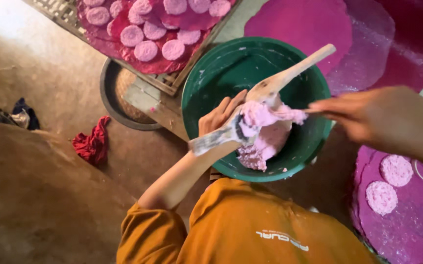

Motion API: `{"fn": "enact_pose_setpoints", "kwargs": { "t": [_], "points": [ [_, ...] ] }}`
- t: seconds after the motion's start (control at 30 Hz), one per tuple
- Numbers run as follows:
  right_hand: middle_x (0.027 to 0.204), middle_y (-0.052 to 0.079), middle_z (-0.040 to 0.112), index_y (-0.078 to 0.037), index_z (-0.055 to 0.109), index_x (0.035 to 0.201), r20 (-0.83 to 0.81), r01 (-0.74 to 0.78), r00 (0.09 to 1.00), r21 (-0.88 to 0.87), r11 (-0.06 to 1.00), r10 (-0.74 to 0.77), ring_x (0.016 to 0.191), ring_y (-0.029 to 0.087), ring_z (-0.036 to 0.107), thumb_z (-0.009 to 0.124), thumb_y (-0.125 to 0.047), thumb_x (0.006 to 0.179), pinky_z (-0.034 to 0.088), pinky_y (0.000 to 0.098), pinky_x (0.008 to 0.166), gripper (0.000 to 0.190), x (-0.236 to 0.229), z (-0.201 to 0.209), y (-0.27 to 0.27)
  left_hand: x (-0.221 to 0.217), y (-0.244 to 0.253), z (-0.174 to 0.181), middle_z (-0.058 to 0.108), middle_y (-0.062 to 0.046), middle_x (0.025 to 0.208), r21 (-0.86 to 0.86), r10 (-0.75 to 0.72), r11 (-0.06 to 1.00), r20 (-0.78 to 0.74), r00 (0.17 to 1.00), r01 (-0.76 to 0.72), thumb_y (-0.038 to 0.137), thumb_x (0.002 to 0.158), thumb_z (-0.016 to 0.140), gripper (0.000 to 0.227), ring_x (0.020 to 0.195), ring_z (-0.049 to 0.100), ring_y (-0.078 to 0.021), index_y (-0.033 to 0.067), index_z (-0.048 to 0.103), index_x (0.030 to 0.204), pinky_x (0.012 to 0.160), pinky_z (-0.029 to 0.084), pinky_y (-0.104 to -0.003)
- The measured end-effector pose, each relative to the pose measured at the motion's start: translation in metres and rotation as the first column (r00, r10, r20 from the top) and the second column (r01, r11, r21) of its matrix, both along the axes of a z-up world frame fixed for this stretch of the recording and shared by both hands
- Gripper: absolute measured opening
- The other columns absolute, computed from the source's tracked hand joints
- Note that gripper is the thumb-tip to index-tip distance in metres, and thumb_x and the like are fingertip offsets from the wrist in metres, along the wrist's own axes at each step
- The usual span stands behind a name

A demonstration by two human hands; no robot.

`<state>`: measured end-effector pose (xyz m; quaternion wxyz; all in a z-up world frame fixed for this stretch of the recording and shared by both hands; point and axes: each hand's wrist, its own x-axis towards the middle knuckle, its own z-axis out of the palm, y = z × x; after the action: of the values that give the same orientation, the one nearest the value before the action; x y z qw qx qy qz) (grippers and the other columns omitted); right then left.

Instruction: The person prepares circles of pink dough using a manual press tool and then arranges them on a flat surface.

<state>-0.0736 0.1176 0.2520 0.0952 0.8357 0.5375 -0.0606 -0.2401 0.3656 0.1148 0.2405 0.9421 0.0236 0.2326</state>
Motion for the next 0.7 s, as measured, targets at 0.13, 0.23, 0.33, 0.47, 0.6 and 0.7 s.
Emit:
{"fn": "enact_pose_setpoints", "kwargs": {
  "t": [0.13,0.23,0.33,0.47,0.6,0.7],
  "points": [
    [0.075,0.002,0.062,-0.01,0.066,0.118,0.425,-0.322,0.823,-0.197,0.926,0.377,0.053,0.011,0.062,0.058,-0.02,0.094,0.049,0.0266,0.039,0.028,-0.057,-0.021,0.048,0.015,-0.012,-0.015,0.06,-0.011,0.142,-0.034,-0.031,0.999,0.033,0.999,0.032,0.028,0.074,0.081,0.058,0.121,0.061,-0.0362,0.0081,0.065,0.126,0.09,0.053,-0.042],
    [0.082,0.003,0.063,-0.009,0.067,0.112,0.381,-0.42,0.846,0.045,0.906,0.373,0.064,0.018,0.064,0.062,-0.022,0.085,0.05,0.0307,0.052,0.031,-0.071,-0.022,0.04,0.015,-0.004,-0.018,0.065,-0.01,0.138,-0.221,-0.021,0.975,-0.006,1.0,0.019,0.018,0.075,0.075,0.058,0.121,0.064,-0.0329,0.0106,0.065,0.131,0.097,0.053,-0.041],
    [0.082,0.0,0.063,-0.019,0.065,0.127,0.274,-0.124,0.955,0.016,0.992,0.115,0.068,0.016,0.068,0.062,-0.013,0.086,0.054,0.0322,0.055,0.041,-0.065,-0.004,-0.003,0.01,0.018,-0.015,0.07,-0.005,0.129,-0.402,0.062,0.914,0.024,0.998,-0.047,0.018,0.091,0.07,0.043,0.121,0.07,-0.0264,0.0158,0.065,0.134,0.108,0.055,-0.039],
    [0.118,0.012,0.074,-0.012,0.066,0.137,-0.248,0.212,0.962,0.428,0.878,-0.112,0.072,0.027,0.073,0.065,-0.012,0.097,0.057,0.0383,0.057,0.04,-0.045,-0.017,-0.007,0.021,0.022,-0.009,0.067,-0.009,0.134,-0.265,0.199,0.956,0.276,0.94,-0.125,0.022,0.089,0.076,0.036,0.117,0.069,-0.0289,0.0152,0.068,0.124,0.105,0.055,-0.039],
    [0.132,0.03,0.062,-0.002,0.051,0.142,-0.26,0.094,0.933,0.842,0.532,0.248,0.113,0.047,0.068,0.054,0.008,0.086,0.054,0.0446,0.094,0.057,-0.059,-0.099,0.037,0.04,0.009,-0.013,0.057,-0.019,0.145,-0.001,0.299,0.948,0.342,0.891,-0.317,0.026,0.084,0.077,0.058,0.125,0.061,-0.0411,-0.0016,0.064,0.134,0.102,0.053,-0.045],
    [0.111,0.026,0.071,-0.013,0.055,0.154,-0.693,0.534,0.699,0.339,0.774,-0.179,0.092,0.025,0.074,0.058,0.004,0.092,0.057,0.029,0.085,0.064,-0.083,-0.133,0.024,0.048,0.028,-0.01,0.05,-0.023,0.153,-0.034,0.266,0.964,0.225,0.938,-0.265,0.031,0.079,0.079,0.039,0.111,0.062,-0.0393,0.0093,0.07,0.11,0.088,0.054,-0.046]
  ]
}}
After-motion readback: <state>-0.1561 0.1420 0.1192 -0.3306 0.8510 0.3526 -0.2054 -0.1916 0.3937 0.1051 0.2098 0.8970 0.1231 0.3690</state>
